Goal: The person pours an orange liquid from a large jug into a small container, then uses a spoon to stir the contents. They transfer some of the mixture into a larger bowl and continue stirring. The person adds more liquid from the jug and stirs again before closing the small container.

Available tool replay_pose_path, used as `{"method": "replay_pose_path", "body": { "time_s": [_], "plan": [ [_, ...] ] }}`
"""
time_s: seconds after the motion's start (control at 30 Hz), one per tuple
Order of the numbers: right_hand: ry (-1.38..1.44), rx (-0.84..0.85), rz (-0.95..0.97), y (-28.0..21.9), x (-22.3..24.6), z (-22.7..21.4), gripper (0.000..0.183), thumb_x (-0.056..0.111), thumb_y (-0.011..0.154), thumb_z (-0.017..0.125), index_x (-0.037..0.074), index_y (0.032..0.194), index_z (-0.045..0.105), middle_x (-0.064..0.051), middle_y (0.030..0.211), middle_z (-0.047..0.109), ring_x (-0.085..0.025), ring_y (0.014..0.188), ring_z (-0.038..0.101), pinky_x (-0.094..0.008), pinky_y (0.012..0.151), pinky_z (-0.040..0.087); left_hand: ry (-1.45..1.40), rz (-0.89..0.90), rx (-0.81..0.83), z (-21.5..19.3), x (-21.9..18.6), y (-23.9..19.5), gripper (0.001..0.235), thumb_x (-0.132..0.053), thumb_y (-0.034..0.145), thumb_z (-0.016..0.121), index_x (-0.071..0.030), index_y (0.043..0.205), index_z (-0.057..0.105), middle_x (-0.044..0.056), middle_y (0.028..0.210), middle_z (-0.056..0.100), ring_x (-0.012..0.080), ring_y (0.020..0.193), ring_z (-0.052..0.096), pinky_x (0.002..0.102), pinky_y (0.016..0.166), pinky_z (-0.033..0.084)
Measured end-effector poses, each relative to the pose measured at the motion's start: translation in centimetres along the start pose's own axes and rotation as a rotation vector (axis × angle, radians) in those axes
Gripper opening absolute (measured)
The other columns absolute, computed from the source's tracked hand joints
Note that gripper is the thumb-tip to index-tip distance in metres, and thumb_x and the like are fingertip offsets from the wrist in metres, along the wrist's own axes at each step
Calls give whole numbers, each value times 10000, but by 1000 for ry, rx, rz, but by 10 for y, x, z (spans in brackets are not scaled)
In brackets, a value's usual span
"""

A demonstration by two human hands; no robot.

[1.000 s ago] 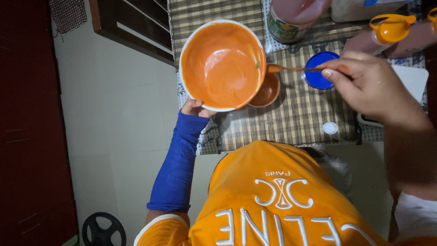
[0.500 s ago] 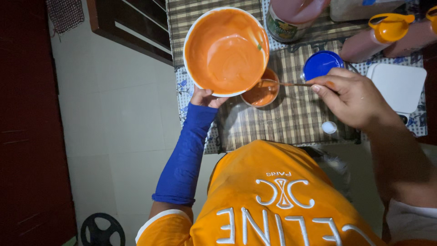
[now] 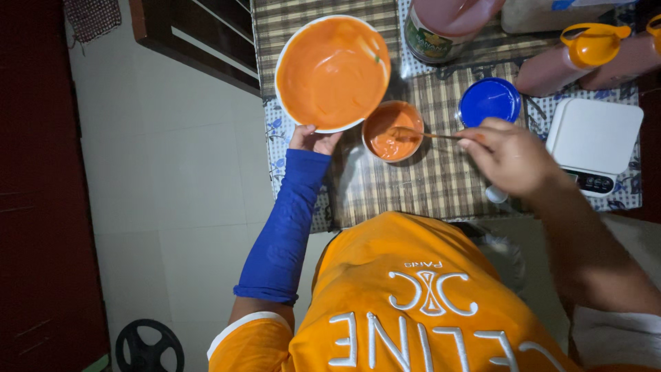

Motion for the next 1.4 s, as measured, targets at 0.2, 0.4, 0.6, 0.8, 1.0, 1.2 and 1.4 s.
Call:
{"method": "replay_pose_path", "body": {
  "time_s": [0.2, 0.4, 0.6, 0.8, 1.0, 1.2, 1.4],
  "plan": [
    [-91, 81, -48, 17, 6, 44, 397, 309, 968, 690, 38, 1258, 697, -159, 1055, 692, -325, 911, 671, -422, 816, 541, -15, 47, -87, -52, -20, 17, 580, 18, 858, 589, -32, 1423, 469, 212, 1499, 489, 431, 1411, 466, 634, 1199, 383],
    [191, 140, 261, 34, -50, 34, 835, 286, 759, 863, 70, 1484, 509, -140, 1142, 606, -249, 930, 609, -346, 772, 547, -112, 67, -102, -89, -30, 28, 548, 43, 875, 581, -22, 1409, 477, 199, 1531, 484, 420, 1436, 454, 640, 1204, 376],
    [663, -443, 76, 89, -155, -20, 558, 178, 1031, 795, 40, 1470, 480, -21, 1313, 562, -129, 1161, 596, -309, 989, 542, 22, 96, -64, -110, -40, 48, 547, 8, 909, 601, -117, 1430, 493, 165, 1523, 486, 410, 1416, 464, 608, 1184, 393],
    [741, -617, -113, 164, -230, -15, 420, 357, 1253, 536, 75, 1545, 425, -50, 1343, 550, -94, 1112, 539, -211, 920, 459, 70, 136, -115, -112, -44, 58, 530, -39, 952, 612, -135, 1451, 460, 160, 1519, 497, 423, 1411, 479, 605, 1173, 410],
    [993, -601, -150, 191, -212, -7, 537, 537, 1213, 394, 132, 1563, 350, -65, 1214, 594, -95, 675, 388, -216, 591, 344, 239, 224, -133, -91, -53, 43, 531, -86, 999, 650, -107, 1499, 471, 136, 1488, 548, 365, 1395, 512, 508, 1166, 461],
    [1071, -510, -139, 171, -175, -26, 526, 519, 1215, 364, 152, 1591, 345, -41, 834, 484, -121, 598, 388, -243, 539, 343, 564, 86, -278, -73, -55, -8, 515, -52, 990, 708, 24, 1459, 508, 190, 1339, 663, 320, 1230, 656, 414, 1064, 554],
    [1125, -332, 116, 81, -100, -66, 520, 530, 1166, 416, 143, 1513, 398, -25, 804, 513, -104, 583, 426, -234, 506, 366, 986, 78, 128, 36, -4, -61, 684, -11, 909, 749, 16, 1508, 421, 188, 1428, 592, 310, 1305, 620, 412, 1076, 554]
  ]
}}
Point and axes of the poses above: each hand's wrist, its own y-axis towards the middle knuckle, its own z-axis out of the palm, x = y × z, the point moved 9 cm from there along y, towards the middle knuckle
